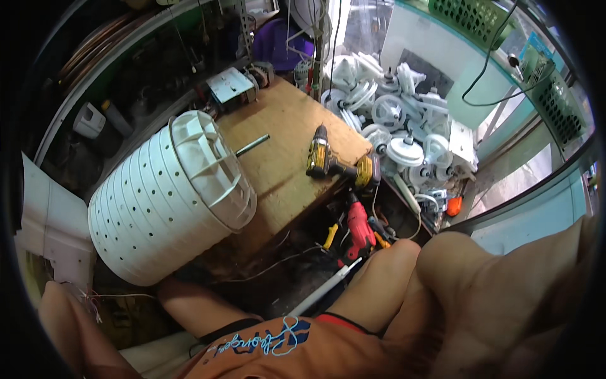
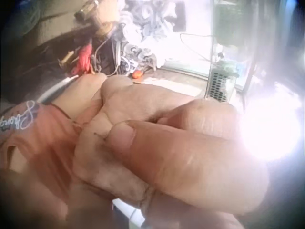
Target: The person holds and moves a washing machine drum, handles another drum, and uses a rasp by hand to work on the metal shaft of a drum while sitting on the floor.
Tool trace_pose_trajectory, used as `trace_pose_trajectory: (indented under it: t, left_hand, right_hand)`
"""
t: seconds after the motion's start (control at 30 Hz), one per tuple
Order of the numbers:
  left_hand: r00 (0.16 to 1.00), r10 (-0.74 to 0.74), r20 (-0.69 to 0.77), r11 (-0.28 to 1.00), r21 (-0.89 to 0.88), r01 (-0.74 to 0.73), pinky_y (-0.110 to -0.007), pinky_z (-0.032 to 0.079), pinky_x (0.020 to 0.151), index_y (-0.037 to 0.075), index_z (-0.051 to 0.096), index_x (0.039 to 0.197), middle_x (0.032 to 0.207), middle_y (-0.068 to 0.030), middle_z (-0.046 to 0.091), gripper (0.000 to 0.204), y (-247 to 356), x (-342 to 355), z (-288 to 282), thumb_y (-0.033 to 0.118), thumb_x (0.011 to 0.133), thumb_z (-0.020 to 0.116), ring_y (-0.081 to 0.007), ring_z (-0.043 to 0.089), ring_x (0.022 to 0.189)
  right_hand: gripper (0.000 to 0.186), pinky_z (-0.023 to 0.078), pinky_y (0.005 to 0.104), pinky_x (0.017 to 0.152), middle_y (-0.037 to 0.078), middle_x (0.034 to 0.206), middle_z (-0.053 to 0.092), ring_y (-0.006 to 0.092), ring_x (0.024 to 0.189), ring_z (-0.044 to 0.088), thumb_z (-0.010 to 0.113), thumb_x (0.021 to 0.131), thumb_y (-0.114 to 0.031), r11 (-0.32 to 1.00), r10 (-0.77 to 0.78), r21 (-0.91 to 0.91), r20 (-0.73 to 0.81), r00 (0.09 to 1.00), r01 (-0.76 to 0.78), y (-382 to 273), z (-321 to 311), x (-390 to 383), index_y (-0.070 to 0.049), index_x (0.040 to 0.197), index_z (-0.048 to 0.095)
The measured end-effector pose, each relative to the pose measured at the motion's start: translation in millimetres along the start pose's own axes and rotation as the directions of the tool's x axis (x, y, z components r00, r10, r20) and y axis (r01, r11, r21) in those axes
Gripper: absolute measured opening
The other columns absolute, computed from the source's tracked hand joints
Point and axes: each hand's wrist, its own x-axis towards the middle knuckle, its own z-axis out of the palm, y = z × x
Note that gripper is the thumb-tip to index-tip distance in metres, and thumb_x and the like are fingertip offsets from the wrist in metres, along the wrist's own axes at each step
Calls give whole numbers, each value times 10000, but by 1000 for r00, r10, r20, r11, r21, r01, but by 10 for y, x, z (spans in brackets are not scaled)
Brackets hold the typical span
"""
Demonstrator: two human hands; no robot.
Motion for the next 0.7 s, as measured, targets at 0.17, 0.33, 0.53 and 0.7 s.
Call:
trace_pose_trajectory:
  t: [0.17,0.33,0.53,0.7]
  left_hand:
    - [995,78,-62,996,55,-75,-375,436,767,91,573,1172,1146,-72,564,324,233,192,-213,360,992,575,-253,522,992]
    - [990,123,-65,992,27,-122,-369,435,767,93,572,1175,1152,-71,566,331,249,355,-322,369,992,570,-253,523,1000]
    - [986,130,-106,991,6,-130,-363,434,768,94,570,1179,1159,-69,569,341,277,476,-236,379,991,565,-253,524,1010]
    - [983,145,-110,989,21,-144,-358,433,768,96,568,1183,1165,-67,571,349,316,502,-296,388,991,560,-253,524,1018]
  right_hand:
    - [416,494,297,659,190,1063,676,151,776,577,674,893,-12,996,-77,35,-19,997,78,-362,-109,119,-41,1292,560]
    - [421,497,299,652,187,1050,682,147,762,577,681,886,-13,998,-55,28,-64,996,56,-450,-94,47,-46,1288,561]
    - [428,500,300,644,183,1034,689,141,744,577,689,877,-14,998,-58,25,-84,995,61,-561,-32,129,-50,1284,562]
    - [433,503,302,637,179,1021,695,137,730,577,696,870,-15,978,206,-6,-88,975,-207,-233,147,-323,-55,1281,563]
